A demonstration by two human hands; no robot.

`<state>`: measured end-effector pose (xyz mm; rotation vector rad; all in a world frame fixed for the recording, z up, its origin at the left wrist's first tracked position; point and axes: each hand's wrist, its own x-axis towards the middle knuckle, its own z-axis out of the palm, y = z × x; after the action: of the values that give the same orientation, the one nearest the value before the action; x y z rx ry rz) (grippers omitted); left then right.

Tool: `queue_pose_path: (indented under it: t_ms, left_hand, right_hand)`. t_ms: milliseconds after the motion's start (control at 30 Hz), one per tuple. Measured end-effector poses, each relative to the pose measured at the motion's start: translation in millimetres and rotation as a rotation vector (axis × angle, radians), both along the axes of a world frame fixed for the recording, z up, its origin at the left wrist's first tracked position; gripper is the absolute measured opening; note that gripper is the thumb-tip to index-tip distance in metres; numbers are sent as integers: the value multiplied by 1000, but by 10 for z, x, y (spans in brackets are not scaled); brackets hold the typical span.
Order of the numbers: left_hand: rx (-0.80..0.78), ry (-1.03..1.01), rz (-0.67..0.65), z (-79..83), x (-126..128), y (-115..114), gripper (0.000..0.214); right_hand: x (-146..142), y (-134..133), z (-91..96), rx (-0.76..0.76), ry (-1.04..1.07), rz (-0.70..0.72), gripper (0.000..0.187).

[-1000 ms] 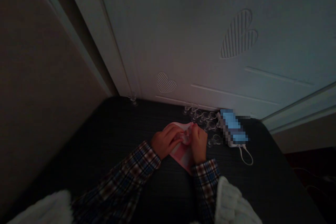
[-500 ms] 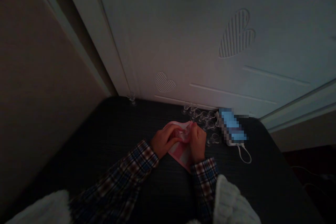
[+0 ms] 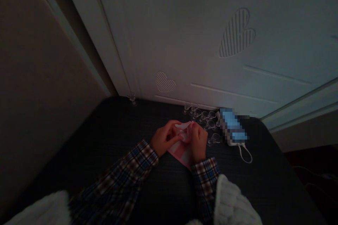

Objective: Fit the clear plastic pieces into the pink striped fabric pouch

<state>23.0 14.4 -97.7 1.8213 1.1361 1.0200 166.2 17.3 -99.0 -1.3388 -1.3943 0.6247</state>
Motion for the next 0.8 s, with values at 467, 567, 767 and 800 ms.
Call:
queue_pose_path:
  t_ms: [467, 567, 767, 800]
  left_hand:
    - [199, 111, 261, -21, -50, -7, 17]
    - [232, 81, 324, -29, -66, 6, 14]
    - [345, 66, 323, 0, -63, 7, 11]
    - [364, 59, 321, 8, -61, 3, 11]
  right_hand:
    - [-15, 5, 6, -45, 53, 80, 39]
    - [-12, -10, 40, -25, -49, 126, 35]
    - [-8, -23, 43, -41, -99, 101, 37]
    - [-10, -23, 44, -40, -96, 99, 37]
